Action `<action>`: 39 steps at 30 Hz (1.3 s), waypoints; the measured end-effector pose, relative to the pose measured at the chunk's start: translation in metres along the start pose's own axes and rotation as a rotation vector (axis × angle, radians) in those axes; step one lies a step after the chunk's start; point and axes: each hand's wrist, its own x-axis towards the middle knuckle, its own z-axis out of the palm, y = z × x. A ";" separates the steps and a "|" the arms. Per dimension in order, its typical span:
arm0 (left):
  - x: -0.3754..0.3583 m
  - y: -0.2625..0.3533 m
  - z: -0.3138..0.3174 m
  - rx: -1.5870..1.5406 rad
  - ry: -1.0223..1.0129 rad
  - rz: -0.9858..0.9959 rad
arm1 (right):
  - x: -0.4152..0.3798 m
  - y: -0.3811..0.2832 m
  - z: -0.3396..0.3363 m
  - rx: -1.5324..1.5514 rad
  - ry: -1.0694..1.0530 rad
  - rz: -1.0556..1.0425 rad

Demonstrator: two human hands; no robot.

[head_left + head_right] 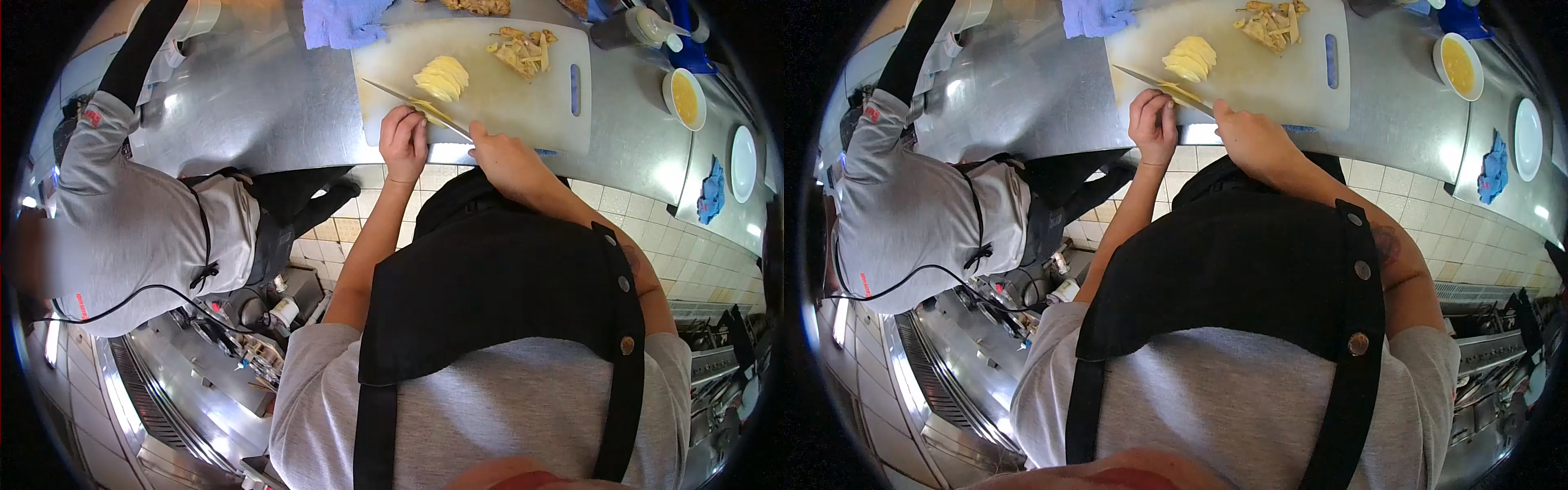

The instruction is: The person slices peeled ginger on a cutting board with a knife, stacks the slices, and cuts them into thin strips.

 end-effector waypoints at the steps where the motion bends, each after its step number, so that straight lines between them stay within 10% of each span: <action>1: 0.000 0.000 0.000 0.005 0.006 0.005 | -0.001 0.000 -0.002 0.004 -0.017 0.017; 34: 0.050 0.023 -0.018 0.033 -0.039 0.121 | -0.033 0.042 0.008 -0.088 0.158 0.000; 39: 0.075 0.010 -0.019 0.083 -0.385 0.093 | -0.033 0.035 0.002 -0.170 0.155 0.009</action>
